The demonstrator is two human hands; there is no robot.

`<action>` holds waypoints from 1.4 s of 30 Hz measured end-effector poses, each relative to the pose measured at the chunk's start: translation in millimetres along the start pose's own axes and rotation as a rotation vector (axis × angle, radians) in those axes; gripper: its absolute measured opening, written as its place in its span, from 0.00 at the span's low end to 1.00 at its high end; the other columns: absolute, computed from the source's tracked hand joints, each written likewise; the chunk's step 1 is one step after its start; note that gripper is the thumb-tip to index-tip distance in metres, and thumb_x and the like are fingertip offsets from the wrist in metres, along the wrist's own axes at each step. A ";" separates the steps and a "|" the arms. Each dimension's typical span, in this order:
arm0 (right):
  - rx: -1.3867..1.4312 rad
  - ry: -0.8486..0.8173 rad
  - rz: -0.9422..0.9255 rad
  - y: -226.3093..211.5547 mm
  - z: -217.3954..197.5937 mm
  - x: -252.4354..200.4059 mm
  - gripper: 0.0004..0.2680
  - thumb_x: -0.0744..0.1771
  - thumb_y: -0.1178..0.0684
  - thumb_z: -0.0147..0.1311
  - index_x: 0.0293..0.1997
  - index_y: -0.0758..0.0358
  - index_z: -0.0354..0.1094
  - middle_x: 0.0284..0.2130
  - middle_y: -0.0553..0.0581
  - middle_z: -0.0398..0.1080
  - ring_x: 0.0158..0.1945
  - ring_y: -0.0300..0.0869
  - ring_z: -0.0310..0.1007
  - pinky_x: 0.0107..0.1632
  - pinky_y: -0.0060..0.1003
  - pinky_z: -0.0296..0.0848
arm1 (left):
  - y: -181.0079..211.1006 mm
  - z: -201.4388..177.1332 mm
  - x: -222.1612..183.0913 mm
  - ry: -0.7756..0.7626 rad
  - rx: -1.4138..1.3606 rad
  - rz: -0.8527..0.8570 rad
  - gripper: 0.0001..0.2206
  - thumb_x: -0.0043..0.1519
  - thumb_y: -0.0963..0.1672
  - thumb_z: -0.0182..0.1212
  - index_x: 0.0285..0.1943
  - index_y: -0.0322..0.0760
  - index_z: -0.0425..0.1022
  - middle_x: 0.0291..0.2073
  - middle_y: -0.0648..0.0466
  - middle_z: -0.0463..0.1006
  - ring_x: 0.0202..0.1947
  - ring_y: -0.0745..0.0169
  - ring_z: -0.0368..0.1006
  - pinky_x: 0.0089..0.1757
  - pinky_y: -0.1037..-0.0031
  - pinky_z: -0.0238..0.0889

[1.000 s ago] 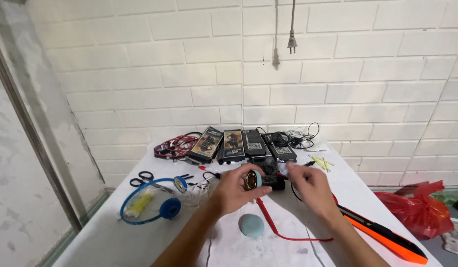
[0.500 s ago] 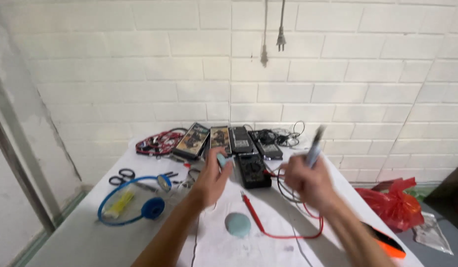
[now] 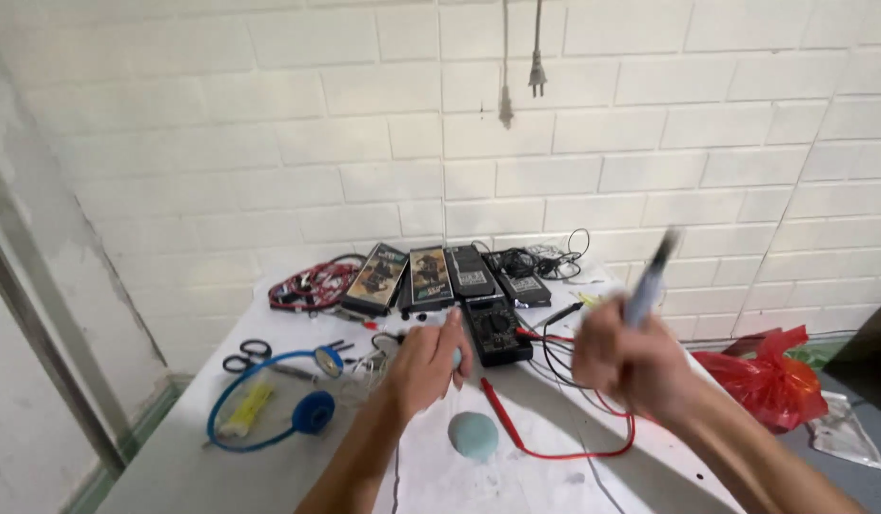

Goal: Organizing and inspecting various electronic components and tools on a workbench.

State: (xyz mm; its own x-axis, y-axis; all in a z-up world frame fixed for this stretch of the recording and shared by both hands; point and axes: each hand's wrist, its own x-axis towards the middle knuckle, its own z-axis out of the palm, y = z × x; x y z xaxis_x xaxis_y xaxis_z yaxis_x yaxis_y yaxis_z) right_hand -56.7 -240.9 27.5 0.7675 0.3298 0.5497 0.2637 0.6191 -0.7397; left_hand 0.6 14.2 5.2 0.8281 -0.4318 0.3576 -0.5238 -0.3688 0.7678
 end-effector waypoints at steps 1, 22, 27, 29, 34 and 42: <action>0.000 -0.001 -0.013 0.7 5.4 9.1 0.11 0.52 0.68 0.53 0.13 0.62 0.51 0.09 0.54 0.47 0.12 0.39 0.40 0.14 0.37 0.37 | 0.6 0.3 -0.5 -0.003 0.009 0.009 0.35 0.73 0.53 0.28 0.21 0.35 0.77 0.13 0.52 0.75 0.09 0.67 0.64 0.19 0.77 0.59; -1.133 0.433 0.152 51.1 -5.7 16.6 0.11 0.68 0.45 0.54 0.30 0.57 0.76 0.27 0.45 0.76 0.34 0.33 0.67 0.39 0.27 0.59 | -10.6 14.5 7.4 0.081 -0.687 -0.109 0.21 0.63 0.40 0.57 0.66 0.29 0.71 0.55 0.42 0.79 0.58 0.45 0.74 0.61 0.50 0.70; -1.430 0.388 0.314 41.1 3.0 13.1 0.11 0.69 0.40 0.49 0.34 0.51 0.71 0.22 0.51 0.72 0.30 0.40 0.68 0.39 0.35 0.64 | -3.3 10.5 3.3 0.185 -0.680 -0.007 0.15 0.63 0.41 0.58 0.57 0.27 0.74 0.53 0.39 0.78 0.54 0.39 0.80 0.59 0.56 0.74; -1.374 0.374 0.235 61.1 -23.9 14.3 0.10 0.70 0.41 0.44 0.42 0.51 0.67 0.28 0.51 0.74 0.34 0.42 0.71 0.42 0.36 0.66 | -2.3 9.5 -1.6 0.156 -0.654 -0.040 0.16 0.64 0.42 0.56 0.59 0.30 0.70 0.58 0.38 0.76 0.58 0.40 0.78 0.60 0.55 0.72; -1.058 0.430 0.031 69.2 -13.9 22.8 0.10 0.66 0.45 0.58 0.48 0.54 0.71 0.37 0.48 0.75 0.41 0.35 0.69 0.46 0.30 0.67 | -13.4 29.9 8.5 0.174 -0.675 0.021 0.07 0.69 0.44 0.50 0.54 0.45 0.66 0.56 0.43 0.83 0.57 0.55 0.78 0.56 0.59 0.69; -0.694 0.495 0.095 66.7 11.4 28.3 0.05 0.63 0.57 0.67 0.37 0.66 0.85 0.28 0.52 0.80 0.35 0.36 0.71 0.41 0.29 0.65 | 4.5 44.7 7.5 0.285 -0.725 0.226 0.08 0.64 0.43 0.60 0.48 0.35 0.76 0.70 0.34 0.68 0.73 0.48 0.60 0.63 0.66 0.53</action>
State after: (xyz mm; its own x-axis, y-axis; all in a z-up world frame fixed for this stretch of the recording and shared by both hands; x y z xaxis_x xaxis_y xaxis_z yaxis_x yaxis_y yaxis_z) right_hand -24.0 -182.1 -1.9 0.9284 -0.0908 0.3604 0.3596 -0.0248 -0.9328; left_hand -4.4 -27.5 -12.5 0.7878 -0.1694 0.5922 -0.5062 0.3696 0.7791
